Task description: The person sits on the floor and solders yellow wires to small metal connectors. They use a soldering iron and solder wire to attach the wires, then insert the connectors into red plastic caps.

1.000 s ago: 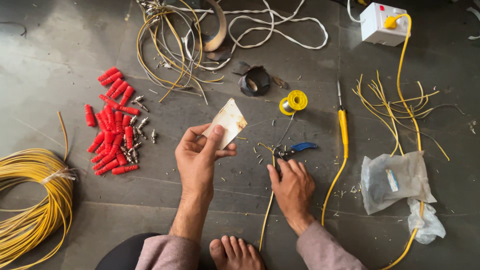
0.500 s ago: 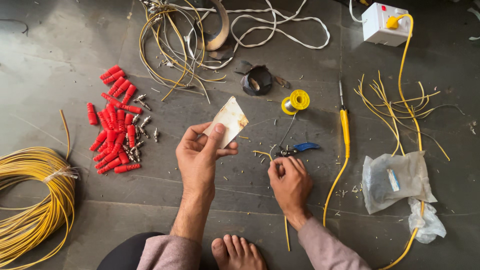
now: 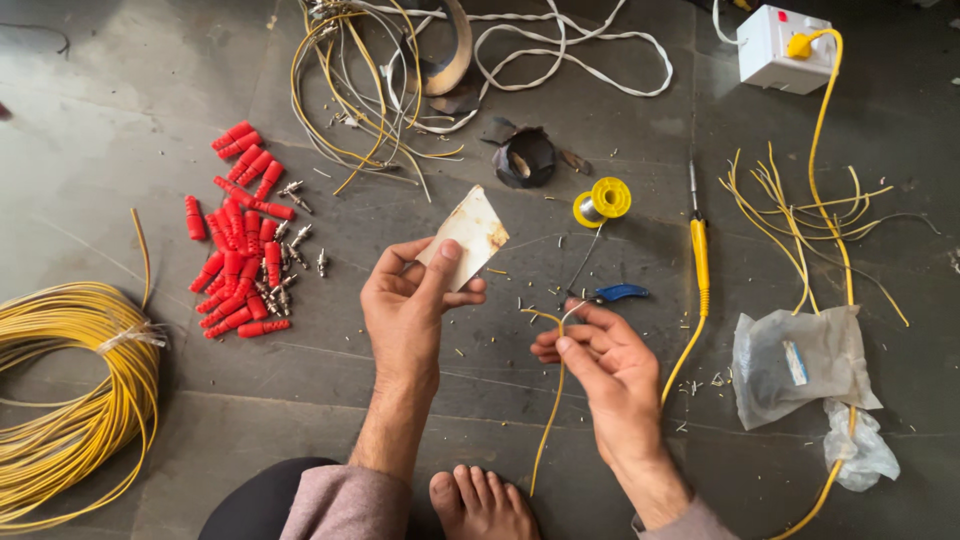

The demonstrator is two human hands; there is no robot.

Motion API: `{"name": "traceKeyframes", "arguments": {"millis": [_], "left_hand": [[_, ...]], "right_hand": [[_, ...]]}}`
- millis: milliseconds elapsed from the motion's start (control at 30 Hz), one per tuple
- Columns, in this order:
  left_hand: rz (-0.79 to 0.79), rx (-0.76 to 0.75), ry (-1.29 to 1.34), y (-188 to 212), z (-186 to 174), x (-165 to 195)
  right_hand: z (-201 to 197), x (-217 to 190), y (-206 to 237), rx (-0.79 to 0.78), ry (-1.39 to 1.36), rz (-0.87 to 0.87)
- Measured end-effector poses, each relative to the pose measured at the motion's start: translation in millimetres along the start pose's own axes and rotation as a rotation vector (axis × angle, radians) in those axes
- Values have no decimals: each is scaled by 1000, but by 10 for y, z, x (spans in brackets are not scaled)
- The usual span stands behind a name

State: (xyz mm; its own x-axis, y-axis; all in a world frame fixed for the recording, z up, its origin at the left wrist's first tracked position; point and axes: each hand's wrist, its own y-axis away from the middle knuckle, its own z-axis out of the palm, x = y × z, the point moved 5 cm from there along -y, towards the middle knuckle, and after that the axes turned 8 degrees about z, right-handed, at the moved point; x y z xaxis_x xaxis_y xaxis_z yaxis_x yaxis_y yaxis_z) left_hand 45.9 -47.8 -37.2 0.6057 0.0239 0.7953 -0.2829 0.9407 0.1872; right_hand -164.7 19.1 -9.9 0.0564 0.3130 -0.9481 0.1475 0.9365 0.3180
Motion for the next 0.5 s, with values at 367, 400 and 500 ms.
{"name": "traceKeyframes", "arguments": {"millis": [367,400,500], "left_hand": [[-19,-185,8,51,127,-49],[-24,-200,18,56,144,-51],[-55,-210,-2,70,165,-61]], "right_hand": [[-55,-300,-28,52,-195,-86],[-50,-331,-34,70,-157,-136],[9,-406,-48,51,-38,-221]]}}
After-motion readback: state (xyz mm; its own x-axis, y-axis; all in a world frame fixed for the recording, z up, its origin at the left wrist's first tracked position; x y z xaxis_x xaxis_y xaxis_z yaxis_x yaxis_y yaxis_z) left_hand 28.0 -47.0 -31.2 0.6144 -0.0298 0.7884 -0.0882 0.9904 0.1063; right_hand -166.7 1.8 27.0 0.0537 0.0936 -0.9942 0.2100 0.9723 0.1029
